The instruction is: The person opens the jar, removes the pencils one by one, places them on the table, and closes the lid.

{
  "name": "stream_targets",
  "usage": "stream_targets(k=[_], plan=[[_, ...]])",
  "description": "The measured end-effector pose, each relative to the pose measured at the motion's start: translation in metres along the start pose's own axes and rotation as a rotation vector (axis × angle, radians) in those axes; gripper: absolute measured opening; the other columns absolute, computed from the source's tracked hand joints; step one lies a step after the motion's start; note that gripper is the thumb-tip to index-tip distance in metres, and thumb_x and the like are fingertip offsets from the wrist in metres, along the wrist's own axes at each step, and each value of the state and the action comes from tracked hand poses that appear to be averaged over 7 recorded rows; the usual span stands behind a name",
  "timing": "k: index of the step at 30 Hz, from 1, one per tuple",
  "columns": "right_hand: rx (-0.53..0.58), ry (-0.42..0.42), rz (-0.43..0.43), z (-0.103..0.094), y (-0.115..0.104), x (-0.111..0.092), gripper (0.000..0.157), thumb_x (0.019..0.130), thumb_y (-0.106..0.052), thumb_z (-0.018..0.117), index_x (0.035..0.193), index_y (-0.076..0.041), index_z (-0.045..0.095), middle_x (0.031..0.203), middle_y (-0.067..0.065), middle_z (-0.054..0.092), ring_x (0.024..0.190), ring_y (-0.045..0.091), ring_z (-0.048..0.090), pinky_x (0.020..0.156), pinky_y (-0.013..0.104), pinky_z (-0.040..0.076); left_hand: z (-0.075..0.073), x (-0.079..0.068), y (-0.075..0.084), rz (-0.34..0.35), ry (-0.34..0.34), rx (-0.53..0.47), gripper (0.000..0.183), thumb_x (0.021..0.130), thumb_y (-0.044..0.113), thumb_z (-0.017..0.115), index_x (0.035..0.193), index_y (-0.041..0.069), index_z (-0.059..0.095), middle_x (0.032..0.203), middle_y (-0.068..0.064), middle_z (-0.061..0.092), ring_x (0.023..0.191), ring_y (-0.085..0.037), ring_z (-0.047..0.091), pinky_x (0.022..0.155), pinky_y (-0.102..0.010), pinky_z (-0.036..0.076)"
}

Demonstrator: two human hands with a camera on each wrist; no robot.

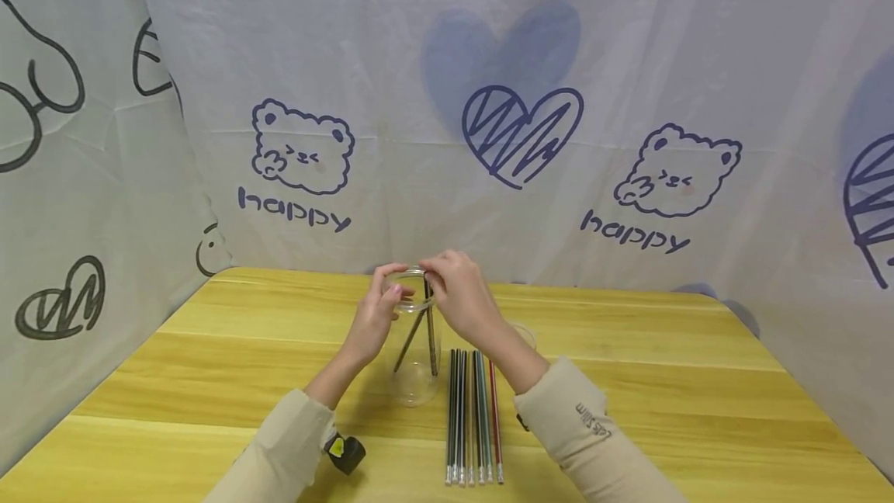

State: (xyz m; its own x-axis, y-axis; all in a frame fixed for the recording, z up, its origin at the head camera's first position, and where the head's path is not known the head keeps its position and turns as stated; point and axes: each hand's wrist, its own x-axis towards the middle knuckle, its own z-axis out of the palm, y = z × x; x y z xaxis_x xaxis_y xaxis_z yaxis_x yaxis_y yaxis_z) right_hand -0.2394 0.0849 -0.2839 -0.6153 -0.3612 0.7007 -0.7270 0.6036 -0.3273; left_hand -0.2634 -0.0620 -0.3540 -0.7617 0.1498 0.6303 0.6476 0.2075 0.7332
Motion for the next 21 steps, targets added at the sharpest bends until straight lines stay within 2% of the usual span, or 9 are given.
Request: stream_targets(k=[5,6,9,13,16,18,21], plan=[[0.04,0.047,-0.001,-0.002,0.002,0.001,0.008,0.084,0.006,0.056,0.087,0.006,0.063,0.077,0.01,0.056,0.062,0.015,0.048,0.053,0.023,0.043,-0.001,0.0,-0.001,0.013,0.001,-0.001,0.035,0.092,0.025,0.036,0.123,0.009,0.039,0.099,-0.021,0.059,0.079,-0.03,0.053,0.06,-0.031,0.04],[0.045,0.054,0.0,-0.002,0.002,0.001,0.007,0.084,0.005,0.056,0.087,0.006,0.062,0.078,0.01,0.056,0.062,0.015,0.048,0.053,0.024,0.043,0.0,0.001,-0.006,0.015,0.004,0.004,0.035,0.092,0.026,0.036,0.123,0.01,0.04,0.099,-0.02,0.059,0.078,-0.028,0.053,0.059,-0.031,0.04],[0.087,0.062,0.029,-0.004,0.003,0.001,0.008,0.089,0.001,0.051,0.09,0.005,0.057,0.078,0.01,0.056,0.059,0.014,0.045,0.05,0.023,0.04,0.0,0.001,-0.005,0.004,0.005,0.001,0.035,0.092,0.025,0.036,0.123,0.009,0.04,0.098,-0.02,0.059,0.074,-0.023,0.052,0.058,-0.029,0.038],[0.245,0.089,0.122,-0.008,0.003,0.001,0.012,0.095,-0.004,0.038,0.098,0.004,0.047,0.085,0.014,0.06,0.054,0.014,0.046,0.043,0.02,0.037,-0.002,-0.001,0.009,-0.001,0.003,0.0,0.035,0.091,0.019,0.036,0.122,0.003,0.04,0.095,-0.022,0.059,0.068,-0.02,0.047,0.056,-0.028,0.036],[0.374,0.138,0.167,-0.011,0.002,0.002,0.015,0.097,-0.008,0.032,0.101,0.004,0.041,0.092,0.019,0.062,0.051,0.018,0.051,0.041,0.022,0.04,-0.004,-0.003,0.02,0.007,0.004,-0.009,0.034,0.09,0.016,0.035,0.12,0.0,0.04,0.094,-0.024,0.058,0.067,-0.022,0.047,0.057,-0.028,0.036],[0.436,0.173,0.175,-0.012,0.003,0.002,0.017,0.098,-0.01,0.03,0.103,0.004,0.039,0.091,0.022,0.062,0.049,0.02,0.053,0.042,0.024,0.044,-0.004,-0.003,0.018,0.005,0.007,-0.003,0.034,0.09,0.018,0.035,0.12,0.001,0.04,0.095,-0.023,0.058,0.07,-0.023,0.049,0.058,-0.028,0.037],[0.513,0.219,0.164,-0.013,0.006,0.002,0.018,0.098,-0.01,0.029,0.103,0.005,0.037,0.086,0.026,0.061,0.048,0.02,0.055,0.043,0.027,0.047,-0.001,-0.001,0.004,-0.002,0.003,-0.002,0.035,0.091,0.023,0.035,0.122,0.006,0.04,0.097,-0.022,0.059,0.071,-0.027,0.05,0.058,-0.029,0.038]])
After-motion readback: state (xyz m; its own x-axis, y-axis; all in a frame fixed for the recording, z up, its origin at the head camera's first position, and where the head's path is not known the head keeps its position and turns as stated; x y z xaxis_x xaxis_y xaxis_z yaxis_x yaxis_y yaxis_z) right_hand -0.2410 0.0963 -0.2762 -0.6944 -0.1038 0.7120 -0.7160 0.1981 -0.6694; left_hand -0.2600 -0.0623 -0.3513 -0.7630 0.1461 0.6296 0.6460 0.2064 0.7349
